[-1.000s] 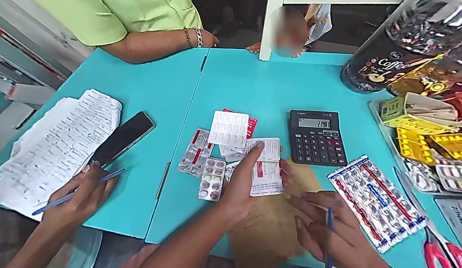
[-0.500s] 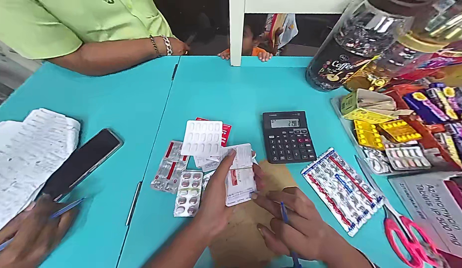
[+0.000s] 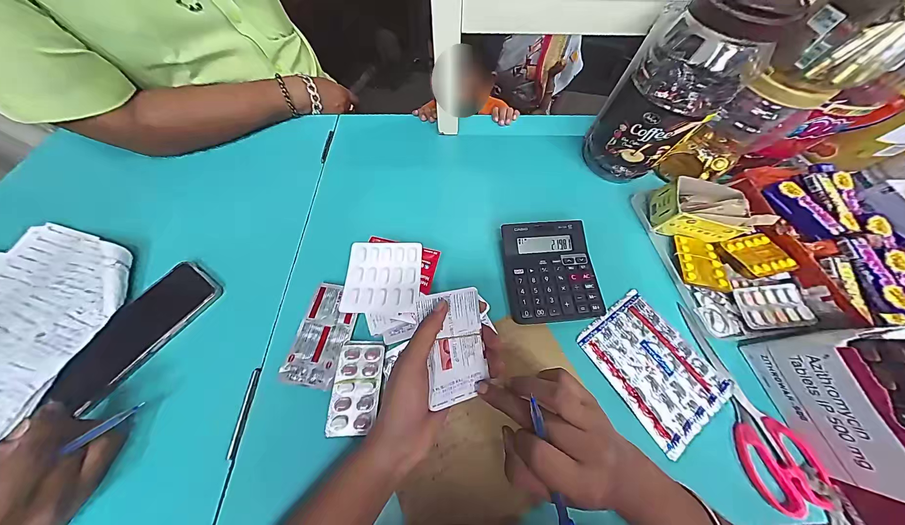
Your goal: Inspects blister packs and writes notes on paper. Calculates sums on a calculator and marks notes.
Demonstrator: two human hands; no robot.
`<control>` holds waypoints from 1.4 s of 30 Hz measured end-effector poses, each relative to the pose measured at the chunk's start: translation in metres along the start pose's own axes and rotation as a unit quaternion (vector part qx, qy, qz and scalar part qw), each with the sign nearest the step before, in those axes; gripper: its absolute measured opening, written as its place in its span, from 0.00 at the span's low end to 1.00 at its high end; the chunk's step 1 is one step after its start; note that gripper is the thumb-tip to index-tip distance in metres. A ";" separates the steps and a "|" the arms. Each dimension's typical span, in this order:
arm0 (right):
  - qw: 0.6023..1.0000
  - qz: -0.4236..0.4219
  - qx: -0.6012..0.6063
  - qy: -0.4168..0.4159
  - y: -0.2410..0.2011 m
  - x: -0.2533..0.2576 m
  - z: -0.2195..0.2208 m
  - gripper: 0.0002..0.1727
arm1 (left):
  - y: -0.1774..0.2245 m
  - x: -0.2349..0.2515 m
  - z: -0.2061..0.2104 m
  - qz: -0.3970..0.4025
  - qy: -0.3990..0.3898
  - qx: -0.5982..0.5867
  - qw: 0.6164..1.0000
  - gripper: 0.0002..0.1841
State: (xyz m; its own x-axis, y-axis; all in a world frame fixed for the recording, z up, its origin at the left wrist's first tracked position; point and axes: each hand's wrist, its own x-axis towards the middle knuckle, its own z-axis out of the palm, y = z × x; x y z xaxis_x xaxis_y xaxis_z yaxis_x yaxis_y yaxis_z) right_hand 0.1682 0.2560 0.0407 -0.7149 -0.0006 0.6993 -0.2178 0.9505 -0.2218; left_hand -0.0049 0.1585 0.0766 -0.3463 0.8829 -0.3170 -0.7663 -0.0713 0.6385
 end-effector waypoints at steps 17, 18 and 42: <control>0.999 0.017 -0.021 0.028 0.007 -0.005 -0.010 0.04 | 0.002 -0.002 0.002 -0.008 0.009 -0.011 1.000 0.29; 0.994 0.065 -0.061 0.060 0.013 -0.006 -0.019 0.03 | 0.003 -0.002 0.002 -0.005 0.006 -0.019 1.000 0.29; 0.956 0.254 -0.142 -0.037 0.057 -0.006 -0.014 0.13 | 0.005 -0.008 -0.001 -0.006 -0.039 -0.063 0.997 0.30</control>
State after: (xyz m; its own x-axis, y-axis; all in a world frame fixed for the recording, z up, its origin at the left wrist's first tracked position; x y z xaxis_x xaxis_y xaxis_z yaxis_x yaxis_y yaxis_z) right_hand 0.1692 0.3148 0.0338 -0.7275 0.4708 0.4990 0.3515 0.8805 -0.3182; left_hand -0.0063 0.1507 0.0817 -0.2968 0.9173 -0.2655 -0.8336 -0.1132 0.5407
